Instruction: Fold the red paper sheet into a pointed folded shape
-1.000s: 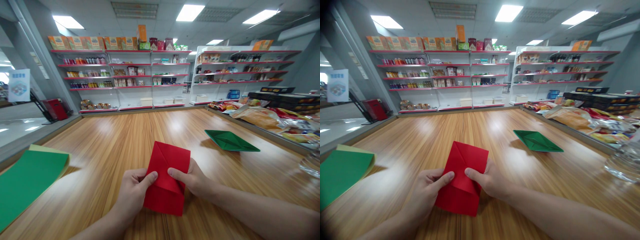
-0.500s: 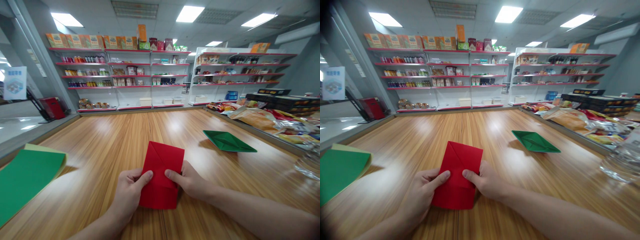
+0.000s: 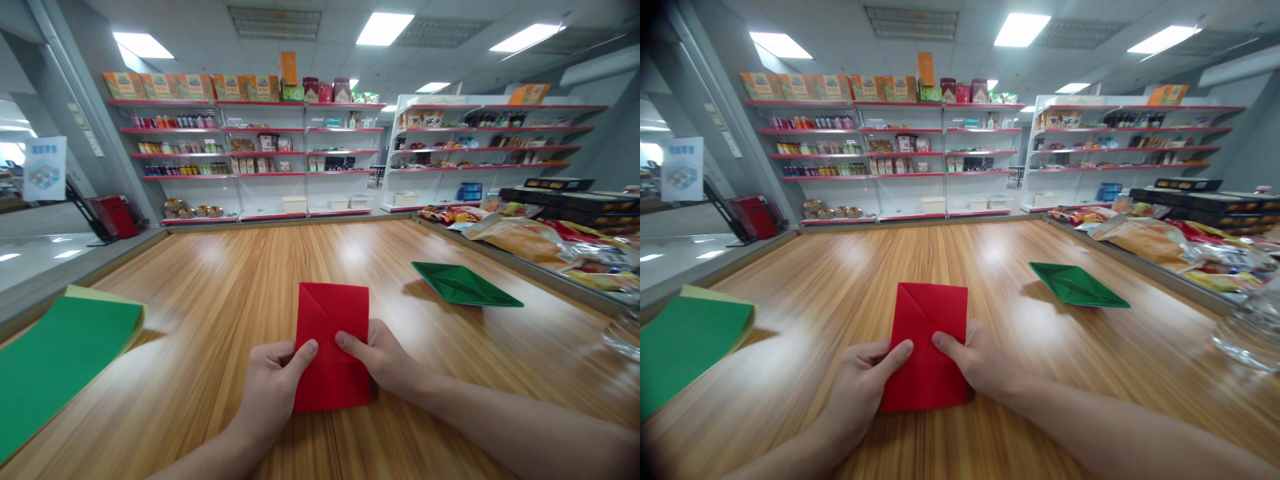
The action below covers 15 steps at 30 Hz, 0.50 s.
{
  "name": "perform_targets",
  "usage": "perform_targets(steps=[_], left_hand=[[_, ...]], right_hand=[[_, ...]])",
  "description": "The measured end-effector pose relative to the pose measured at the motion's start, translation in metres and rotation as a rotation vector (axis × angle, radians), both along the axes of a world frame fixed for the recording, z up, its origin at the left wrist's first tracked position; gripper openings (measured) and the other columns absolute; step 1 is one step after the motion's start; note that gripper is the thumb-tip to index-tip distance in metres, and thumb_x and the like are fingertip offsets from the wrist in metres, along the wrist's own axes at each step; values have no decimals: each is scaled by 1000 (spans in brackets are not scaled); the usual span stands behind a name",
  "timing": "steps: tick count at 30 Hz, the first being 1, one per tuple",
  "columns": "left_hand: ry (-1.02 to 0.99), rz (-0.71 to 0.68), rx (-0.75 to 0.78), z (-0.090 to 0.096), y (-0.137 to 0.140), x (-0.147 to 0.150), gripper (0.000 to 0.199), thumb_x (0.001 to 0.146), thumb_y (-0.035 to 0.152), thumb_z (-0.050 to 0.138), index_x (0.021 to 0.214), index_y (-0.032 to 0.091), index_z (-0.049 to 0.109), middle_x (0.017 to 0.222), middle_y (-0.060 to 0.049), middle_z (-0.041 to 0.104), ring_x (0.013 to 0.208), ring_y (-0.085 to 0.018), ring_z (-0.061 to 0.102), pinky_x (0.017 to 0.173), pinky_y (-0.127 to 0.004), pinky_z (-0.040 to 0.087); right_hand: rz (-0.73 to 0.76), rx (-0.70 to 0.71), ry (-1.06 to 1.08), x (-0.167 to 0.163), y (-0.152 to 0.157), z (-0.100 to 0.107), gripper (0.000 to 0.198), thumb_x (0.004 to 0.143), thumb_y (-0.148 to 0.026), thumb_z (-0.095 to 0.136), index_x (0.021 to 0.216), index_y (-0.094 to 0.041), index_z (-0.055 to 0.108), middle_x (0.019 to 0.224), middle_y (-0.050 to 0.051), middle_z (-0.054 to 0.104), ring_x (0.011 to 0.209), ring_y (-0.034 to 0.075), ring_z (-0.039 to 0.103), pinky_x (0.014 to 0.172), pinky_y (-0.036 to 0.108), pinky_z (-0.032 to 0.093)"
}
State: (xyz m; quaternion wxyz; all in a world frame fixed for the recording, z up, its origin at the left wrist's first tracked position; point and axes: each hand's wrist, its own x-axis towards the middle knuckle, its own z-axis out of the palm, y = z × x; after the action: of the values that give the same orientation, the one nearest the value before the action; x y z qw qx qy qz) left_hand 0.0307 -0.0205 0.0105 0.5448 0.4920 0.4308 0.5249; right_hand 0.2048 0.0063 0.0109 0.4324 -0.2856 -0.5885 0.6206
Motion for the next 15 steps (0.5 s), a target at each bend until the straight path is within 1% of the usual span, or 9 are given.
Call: perform_targets(steps=[3,6,10,13,15], left_hand=[[-52,48,-16,-1,1,0,27,70,40,74,68,13,75,63,-7,69,56,-21,63,52,-28,49],[-71,38,-36,-2,2,0,27,70,39,74,76,13,76,66,-7,71,61,-23,65,57,-29,51],[-52,-35,-60,-6,7,-4,28,74,39,71,78,12,76,69,-8,71,61,-22,65,58,-29,51],[-156,-128,-65,-8,13,-7,27,78,37,69,84,11,75,75,-9,72,65,-21,65,62,-29,51],[-242,-129,-67,-8,16,-8,28,80,37,67,84,10,74,74,-9,72,63,-18,64,63,-28,50]], right_hand=[[44,14,-23,1,1,0,30,85,-37,61,106,-17,68,92,7,71,80,19,66,76,35,53],[96,27,-22,3,5,-2,33,84,-37,62,110,-18,66,97,8,70,85,20,66,81,36,52],[94,7,-25,5,9,-7,34,84,-38,63,111,-17,65,97,8,70,84,21,66,81,39,52],[122,-24,-67,6,10,-8,35,82,-38,64,109,-15,65,95,9,70,82,22,66,80,39,52],[161,-50,-104,6,9,-8,35,82,-38,64,107,-14,65,93,9,70,83,22,66,79,38,52]])
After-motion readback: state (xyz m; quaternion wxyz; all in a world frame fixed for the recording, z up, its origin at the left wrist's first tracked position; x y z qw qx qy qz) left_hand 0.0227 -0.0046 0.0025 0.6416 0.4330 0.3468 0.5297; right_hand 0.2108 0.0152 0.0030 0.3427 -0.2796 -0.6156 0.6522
